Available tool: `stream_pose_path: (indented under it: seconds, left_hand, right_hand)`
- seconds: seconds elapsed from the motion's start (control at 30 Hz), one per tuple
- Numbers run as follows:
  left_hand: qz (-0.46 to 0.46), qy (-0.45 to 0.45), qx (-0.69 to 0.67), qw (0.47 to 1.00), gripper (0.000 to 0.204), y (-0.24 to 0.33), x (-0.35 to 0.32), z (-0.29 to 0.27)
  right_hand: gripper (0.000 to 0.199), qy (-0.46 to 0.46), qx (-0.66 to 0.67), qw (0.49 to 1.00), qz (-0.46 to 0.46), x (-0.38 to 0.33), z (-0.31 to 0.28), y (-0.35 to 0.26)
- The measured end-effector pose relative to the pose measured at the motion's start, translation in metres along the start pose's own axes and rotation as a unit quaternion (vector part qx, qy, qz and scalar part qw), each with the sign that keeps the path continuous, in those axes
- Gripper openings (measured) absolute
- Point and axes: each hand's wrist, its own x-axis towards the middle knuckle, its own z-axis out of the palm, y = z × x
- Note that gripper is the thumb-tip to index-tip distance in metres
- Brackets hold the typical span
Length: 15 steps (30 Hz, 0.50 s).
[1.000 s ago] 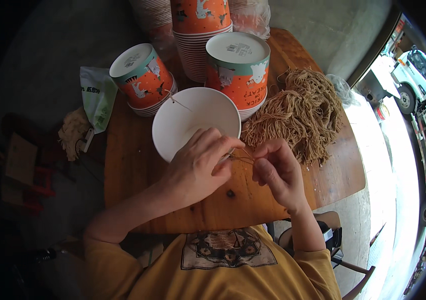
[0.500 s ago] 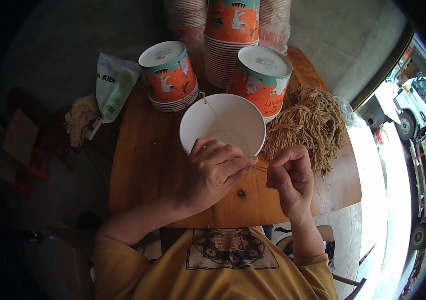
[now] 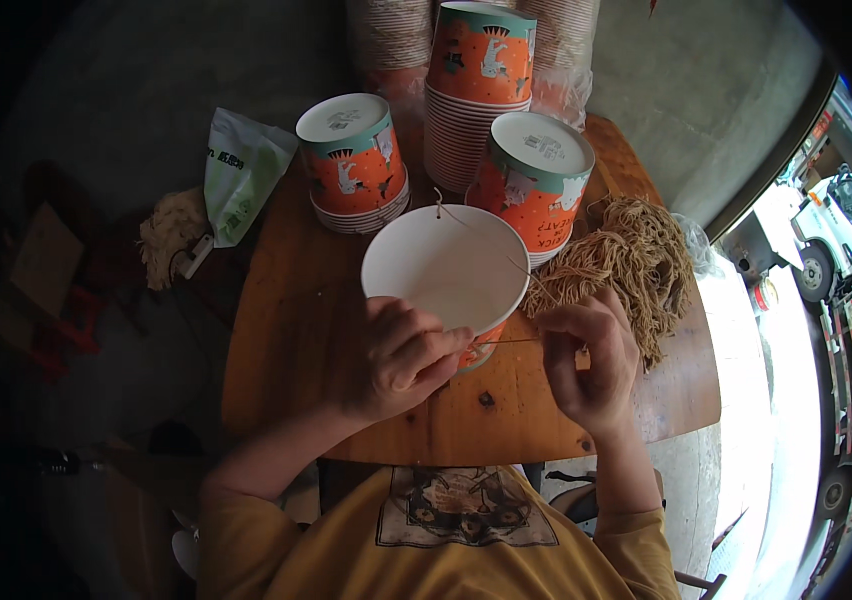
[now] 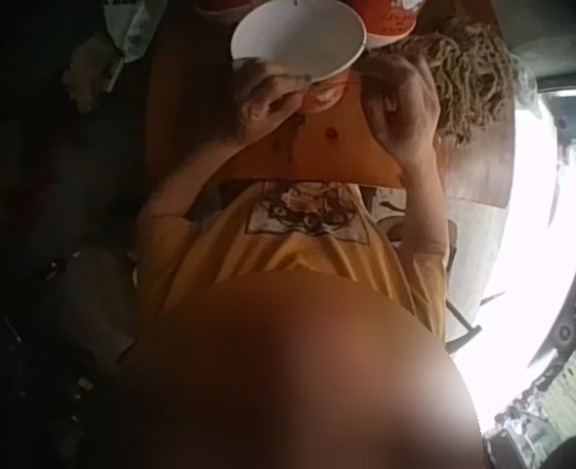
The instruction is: Tying thin strings onto the rims of paper buckets at a workshop table.
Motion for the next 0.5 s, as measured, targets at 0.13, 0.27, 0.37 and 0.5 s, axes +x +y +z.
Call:
stream_pose_path:
  seconds: [0.13,0.27,0.37,0.5]
  left_hand:
    - [-0.028,0.000,-0.033,0.999,0.027,-0.005,0.011,-0.008]
    - [-0.101,0.019,-0.132,0.986,0.009,-0.038,0.047,-0.036]
    - [-0.296,-0.018,-0.293,0.909,0.012,-0.071,0.077,-0.053]
    - [-0.399,-0.059,-0.355,0.843,0.018,-0.140,0.108,-0.066]
  right_hand:
    - [0.023,-0.030,0.058,0.998,-0.016,0.008,-0.002,0.008]
    - [0.020,0.002,0.375,0.916,0.145,0.008,0.016,0.021]
    - [0.059,-0.108,0.336,0.932,0.076,0.019,0.035,0.042]
    - [0.085,-0.164,0.177,0.970,0.026,0.034,0.075,0.040]
